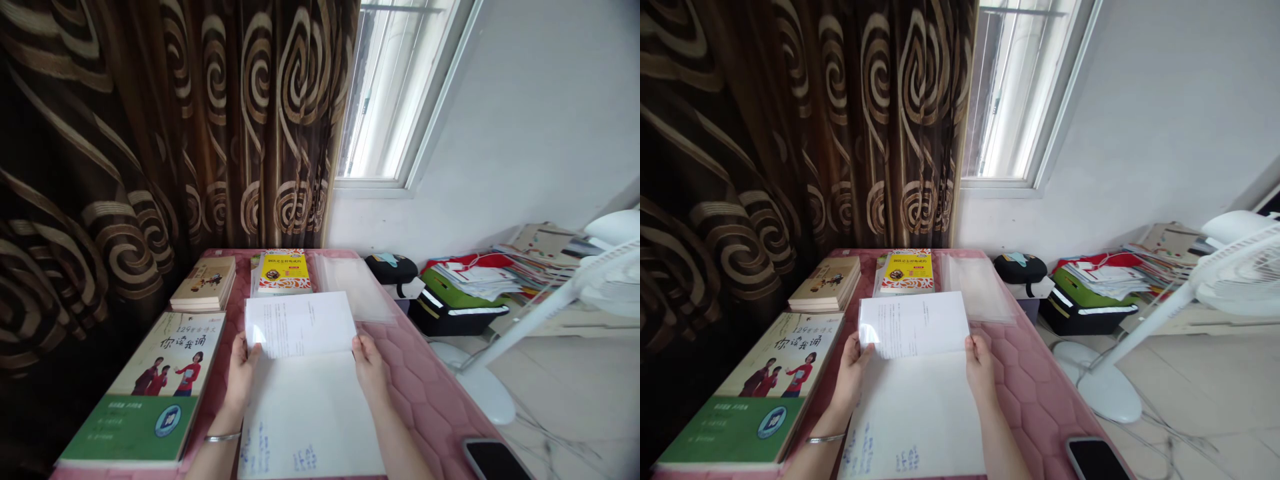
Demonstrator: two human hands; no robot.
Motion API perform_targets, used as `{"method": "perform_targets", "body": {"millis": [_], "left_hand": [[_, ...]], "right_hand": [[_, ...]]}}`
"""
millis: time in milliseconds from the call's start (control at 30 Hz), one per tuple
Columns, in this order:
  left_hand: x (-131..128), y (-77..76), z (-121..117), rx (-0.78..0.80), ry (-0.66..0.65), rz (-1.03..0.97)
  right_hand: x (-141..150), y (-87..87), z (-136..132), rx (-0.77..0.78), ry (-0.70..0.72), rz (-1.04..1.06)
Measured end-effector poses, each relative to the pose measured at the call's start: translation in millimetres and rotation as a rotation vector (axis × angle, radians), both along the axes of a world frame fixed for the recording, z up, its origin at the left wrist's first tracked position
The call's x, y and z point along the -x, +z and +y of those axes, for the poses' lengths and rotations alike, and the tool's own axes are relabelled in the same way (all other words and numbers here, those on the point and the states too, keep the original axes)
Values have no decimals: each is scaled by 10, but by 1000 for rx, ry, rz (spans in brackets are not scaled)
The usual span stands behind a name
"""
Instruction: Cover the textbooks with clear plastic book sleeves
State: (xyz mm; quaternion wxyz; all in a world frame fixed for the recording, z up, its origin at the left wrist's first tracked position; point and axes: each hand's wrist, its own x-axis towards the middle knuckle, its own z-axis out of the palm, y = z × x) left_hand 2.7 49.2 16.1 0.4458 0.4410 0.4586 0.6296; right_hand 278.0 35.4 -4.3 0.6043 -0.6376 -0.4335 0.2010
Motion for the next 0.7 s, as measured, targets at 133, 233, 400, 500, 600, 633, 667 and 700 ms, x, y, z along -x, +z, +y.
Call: {"method": "perform_targets", "body": {"millis": [133,233,400,500,600,633,667,700], "left_hand": [[-3,-5,1,-4,-12,9],[-9,8,-2,-13,-10,15],[-15,3,8,-3,4,-1],[-8,-31,21,-15,2,-8],[3,-63,29,-23,-15,-15],[5,-70,32,-23,-18,-15],[8,-76,34,-24,-19,-16],[9,-80,36,-25,-16,-16]], "right_hand": [[-16,-22,9,30,-13,-5],[-22,-40,7,54,-22,-54],[-21,-68,1,38,-23,-101],[-27,-80,3,33,-23,-112],[-31,-82,6,18,-21,-117],[-29,-80,6,21,-21,-112],[-25,-76,5,29,-22,-105],[-19,-71,3,36,-25,-96]]}}
